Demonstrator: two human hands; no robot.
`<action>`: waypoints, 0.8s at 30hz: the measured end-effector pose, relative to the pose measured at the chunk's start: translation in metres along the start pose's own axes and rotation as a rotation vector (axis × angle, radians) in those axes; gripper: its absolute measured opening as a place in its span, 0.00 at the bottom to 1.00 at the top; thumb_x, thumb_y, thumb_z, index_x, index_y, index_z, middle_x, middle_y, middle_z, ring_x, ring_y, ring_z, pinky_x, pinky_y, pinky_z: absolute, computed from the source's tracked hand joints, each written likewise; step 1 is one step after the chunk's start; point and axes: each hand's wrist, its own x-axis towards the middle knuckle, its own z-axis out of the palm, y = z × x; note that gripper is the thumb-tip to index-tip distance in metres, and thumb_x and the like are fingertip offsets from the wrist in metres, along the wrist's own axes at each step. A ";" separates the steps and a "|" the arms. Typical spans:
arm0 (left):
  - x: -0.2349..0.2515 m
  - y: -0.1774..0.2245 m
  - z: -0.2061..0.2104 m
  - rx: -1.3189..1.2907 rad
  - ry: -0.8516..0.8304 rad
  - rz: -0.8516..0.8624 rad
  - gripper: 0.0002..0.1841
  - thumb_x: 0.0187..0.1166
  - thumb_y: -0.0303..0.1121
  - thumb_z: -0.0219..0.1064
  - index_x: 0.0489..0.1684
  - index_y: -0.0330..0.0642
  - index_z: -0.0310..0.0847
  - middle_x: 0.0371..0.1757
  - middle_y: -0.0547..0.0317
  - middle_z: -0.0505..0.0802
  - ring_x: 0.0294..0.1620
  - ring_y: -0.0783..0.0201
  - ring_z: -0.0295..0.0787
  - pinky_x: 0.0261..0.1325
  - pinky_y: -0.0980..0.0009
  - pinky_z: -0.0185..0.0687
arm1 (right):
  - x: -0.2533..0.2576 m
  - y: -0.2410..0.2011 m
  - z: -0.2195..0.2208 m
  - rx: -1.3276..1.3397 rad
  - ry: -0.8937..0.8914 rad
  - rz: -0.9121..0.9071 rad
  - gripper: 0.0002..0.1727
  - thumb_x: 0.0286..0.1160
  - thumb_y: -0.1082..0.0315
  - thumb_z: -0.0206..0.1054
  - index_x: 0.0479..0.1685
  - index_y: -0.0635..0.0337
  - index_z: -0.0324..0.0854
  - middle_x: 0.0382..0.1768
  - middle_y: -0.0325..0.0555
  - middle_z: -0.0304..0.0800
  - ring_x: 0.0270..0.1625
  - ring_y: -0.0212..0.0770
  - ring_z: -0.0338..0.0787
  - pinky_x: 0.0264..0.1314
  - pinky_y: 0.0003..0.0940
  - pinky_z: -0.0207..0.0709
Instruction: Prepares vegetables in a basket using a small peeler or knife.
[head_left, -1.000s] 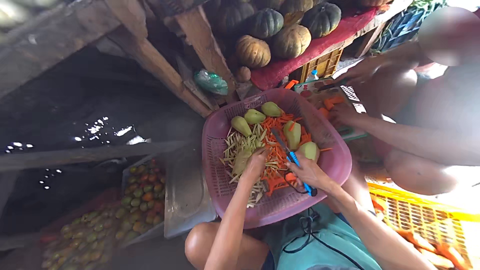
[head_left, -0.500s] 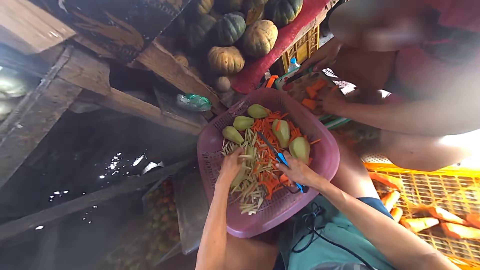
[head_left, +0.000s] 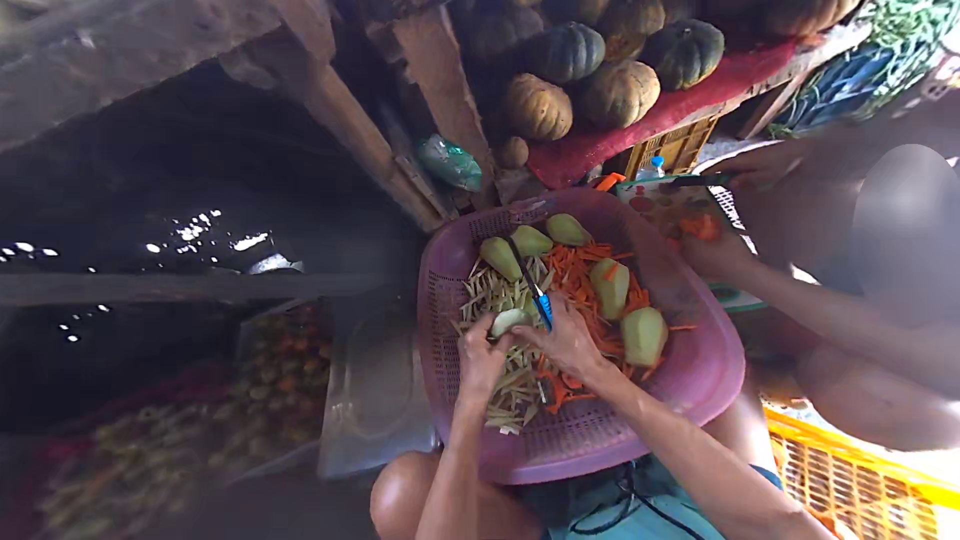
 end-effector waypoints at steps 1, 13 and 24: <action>-0.003 0.002 0.002 0.012 0.021 0.031 0.14 0.72 0.24 0.73 0.53 0.29 0.88 0.46 0.43 0.96 0.44 0.58 0.96 0.53 0.59 0.91 | 0.002 -0.001 0.001 0.000 -0.036 0.008 0.45 0.67 0.45 0.79 0.71 0.76 0.73 0.62 0.72 0.85 0.61 0.62 0.89 0.66 0.56 0.80; -0.008 -0.011 -0.028 -0.034 0.362 0.015 0.17 0.83 0.20 0.59 0.67 0.19 0.73 0.50 0.34 0.92 0.44 0.54 0.97 0.52 0.59 0.95 | -0.024 -0.019 -0.004 -0.603 -0.285 0.040 0.27 0.94 0.55 0.47 0.76 0.70 0.67 0.43 0.63 0.91 0.45 0.64 0.95 0.48 0.57 0.86; -0.008 -0.011 -0.025 -0.114 0.542 0.042 0.15 0.80 0.17 0.61 0.64 0.24 0.75 0.48 0.42 0.93 0.44 0.61 0.96 0.52 0.63 0.94 | -0.026 -0.033 0.008 -0.718 -0.331 0.063 0.24 0.95 0.58 0.46 0.75 0.68 0.68 0.48 0.63 0.91 0.50 0.62 0.95 0.52 0.53 0.86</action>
